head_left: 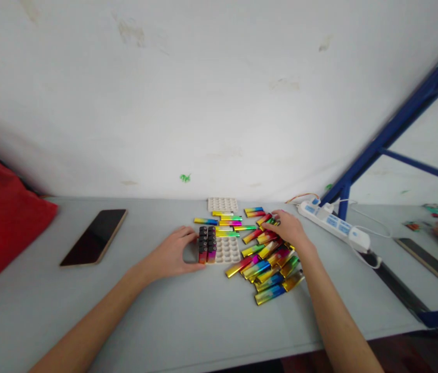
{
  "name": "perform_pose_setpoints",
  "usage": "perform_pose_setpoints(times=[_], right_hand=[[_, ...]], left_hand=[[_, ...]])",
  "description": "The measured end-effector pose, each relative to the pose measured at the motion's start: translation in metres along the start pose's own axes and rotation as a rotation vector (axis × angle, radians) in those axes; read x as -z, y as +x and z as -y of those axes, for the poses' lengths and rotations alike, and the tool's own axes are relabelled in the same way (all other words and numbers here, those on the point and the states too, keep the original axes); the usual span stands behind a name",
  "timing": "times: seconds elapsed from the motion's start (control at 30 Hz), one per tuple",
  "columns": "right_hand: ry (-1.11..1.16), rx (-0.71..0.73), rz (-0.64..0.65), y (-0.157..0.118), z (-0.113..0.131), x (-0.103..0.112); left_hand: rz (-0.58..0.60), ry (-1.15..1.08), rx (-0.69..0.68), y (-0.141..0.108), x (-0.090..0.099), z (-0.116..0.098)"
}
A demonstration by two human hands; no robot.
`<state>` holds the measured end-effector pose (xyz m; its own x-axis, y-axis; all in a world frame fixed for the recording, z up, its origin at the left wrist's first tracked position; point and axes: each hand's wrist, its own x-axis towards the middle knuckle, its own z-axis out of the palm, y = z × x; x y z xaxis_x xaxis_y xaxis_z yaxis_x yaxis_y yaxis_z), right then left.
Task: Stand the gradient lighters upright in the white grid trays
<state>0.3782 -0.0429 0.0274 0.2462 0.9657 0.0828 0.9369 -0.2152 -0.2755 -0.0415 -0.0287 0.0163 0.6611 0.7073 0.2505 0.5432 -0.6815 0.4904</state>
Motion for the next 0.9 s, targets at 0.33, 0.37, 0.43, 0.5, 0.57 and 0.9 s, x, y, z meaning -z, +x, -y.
perform_pose_setpoints(times=[0.33,0.37,0.43,0.5,0.57,0.9], right_hand=[[0.235,0.023,-0.224,-0.001,0.000,-0.016],[0.288,0.045,-0.253,0.000,0.001,-0.016],[0.439,0.103,-0.287,0.000,0.004,-0.016],[0.640,0.139,-0.267,-0.001,0.010,-0.016],[0.834,0.137,-0.222,-0.003,0.020,-0.014],[1.269,0.185,0.230,-0.026,0.086,0.009]], left_hand=[[-0.003,-0.007,0.002,-0.001,-0.002,0.006],[0.000,-0.005,0.001,-0.001,-0.002,0.006],[0.007,-0.002,0.003,-0.001,-0.002,0.006],[0.006,0.000,0.010,-0.001,-0.002,0.006],[-0.007,-0.003,0.013,-0.001,-0.002,0.006],[-0.014,-0.023,0.002,-0.002,-0.001,0.003]])
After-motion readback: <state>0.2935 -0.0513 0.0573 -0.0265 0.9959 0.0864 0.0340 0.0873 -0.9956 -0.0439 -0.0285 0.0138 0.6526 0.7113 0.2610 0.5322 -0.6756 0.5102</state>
